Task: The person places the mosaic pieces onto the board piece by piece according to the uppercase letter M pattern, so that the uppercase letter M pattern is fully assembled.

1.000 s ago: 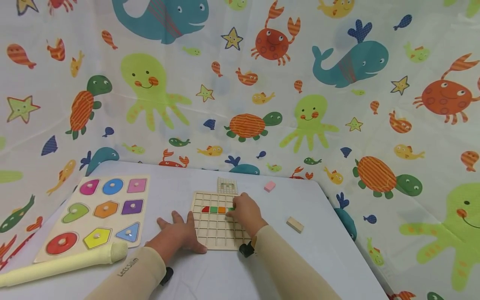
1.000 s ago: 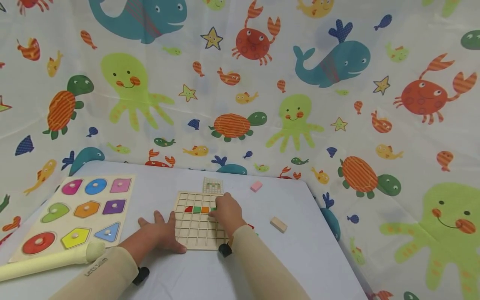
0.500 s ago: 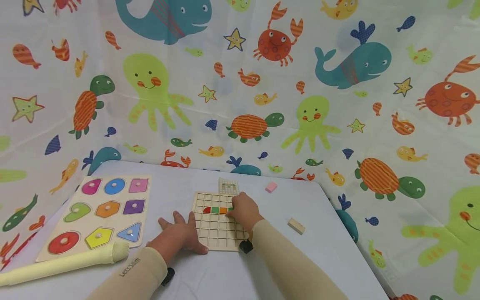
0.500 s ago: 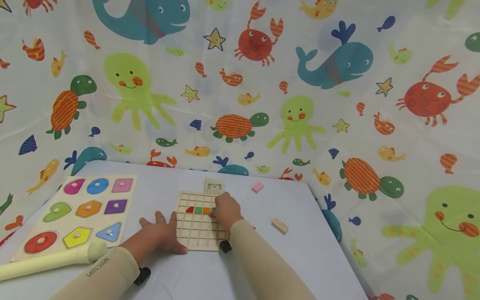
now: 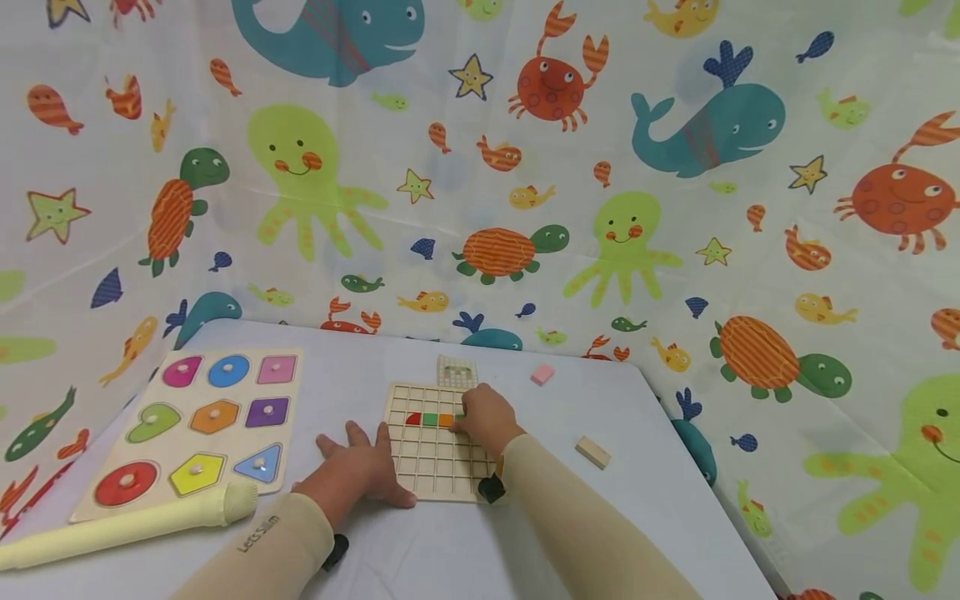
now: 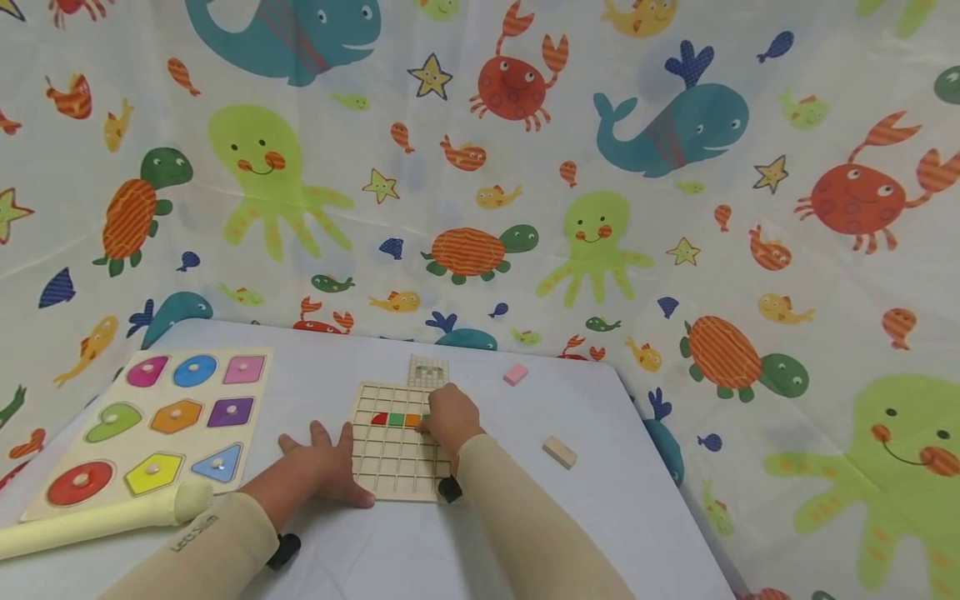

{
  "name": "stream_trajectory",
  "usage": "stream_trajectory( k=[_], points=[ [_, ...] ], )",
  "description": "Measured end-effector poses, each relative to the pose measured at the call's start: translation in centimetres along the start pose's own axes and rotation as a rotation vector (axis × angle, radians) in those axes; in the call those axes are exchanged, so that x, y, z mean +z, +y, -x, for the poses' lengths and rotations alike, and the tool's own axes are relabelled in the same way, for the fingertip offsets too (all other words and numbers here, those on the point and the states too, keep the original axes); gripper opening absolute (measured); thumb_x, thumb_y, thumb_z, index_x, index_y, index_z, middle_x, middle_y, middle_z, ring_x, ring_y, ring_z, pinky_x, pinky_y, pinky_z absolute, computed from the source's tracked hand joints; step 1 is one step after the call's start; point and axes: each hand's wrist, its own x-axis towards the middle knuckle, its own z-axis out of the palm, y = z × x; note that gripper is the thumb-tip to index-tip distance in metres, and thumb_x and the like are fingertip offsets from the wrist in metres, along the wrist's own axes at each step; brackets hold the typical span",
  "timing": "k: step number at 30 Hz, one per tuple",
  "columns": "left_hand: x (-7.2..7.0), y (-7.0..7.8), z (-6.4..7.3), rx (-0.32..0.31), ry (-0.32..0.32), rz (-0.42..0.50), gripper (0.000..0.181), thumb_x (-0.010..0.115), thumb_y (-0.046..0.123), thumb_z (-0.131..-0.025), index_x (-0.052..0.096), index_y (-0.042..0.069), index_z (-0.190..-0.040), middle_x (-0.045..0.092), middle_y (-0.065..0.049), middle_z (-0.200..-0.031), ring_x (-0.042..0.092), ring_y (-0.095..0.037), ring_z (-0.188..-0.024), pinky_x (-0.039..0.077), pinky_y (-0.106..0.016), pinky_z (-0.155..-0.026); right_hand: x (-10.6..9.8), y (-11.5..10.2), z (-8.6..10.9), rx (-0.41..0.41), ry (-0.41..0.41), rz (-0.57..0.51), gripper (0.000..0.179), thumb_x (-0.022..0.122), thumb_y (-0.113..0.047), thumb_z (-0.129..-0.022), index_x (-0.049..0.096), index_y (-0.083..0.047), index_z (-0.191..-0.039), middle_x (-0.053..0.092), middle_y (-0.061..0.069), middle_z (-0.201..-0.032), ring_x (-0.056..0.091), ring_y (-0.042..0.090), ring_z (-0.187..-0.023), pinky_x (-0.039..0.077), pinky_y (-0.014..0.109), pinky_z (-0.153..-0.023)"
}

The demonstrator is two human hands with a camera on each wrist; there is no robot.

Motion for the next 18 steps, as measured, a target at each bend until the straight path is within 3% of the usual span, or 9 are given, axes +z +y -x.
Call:
stream_trajectory(
  k=[18],
  points=[
    [-0.13, 0.03, 0.14, 0.004, 0.004, -0.017, 0.133, 0.094, 0.062, -0.070, 0.026, 0.001, -0.167, 0.006, -0.049, -0.165, 0.003, -0.085, -0.142, 0.020, -0.091, -0.111, -0.16, -0.03, 0.08, 0.019, -0.013, -0.029, 0.034, 0.090, -0.042, -0.085, 0.075, -0.013, -0.093, 0.060, 0.000, -0.092, 0.055, 0.018, -0.084, 0.051, 0.033, -0.078]
  ],
)
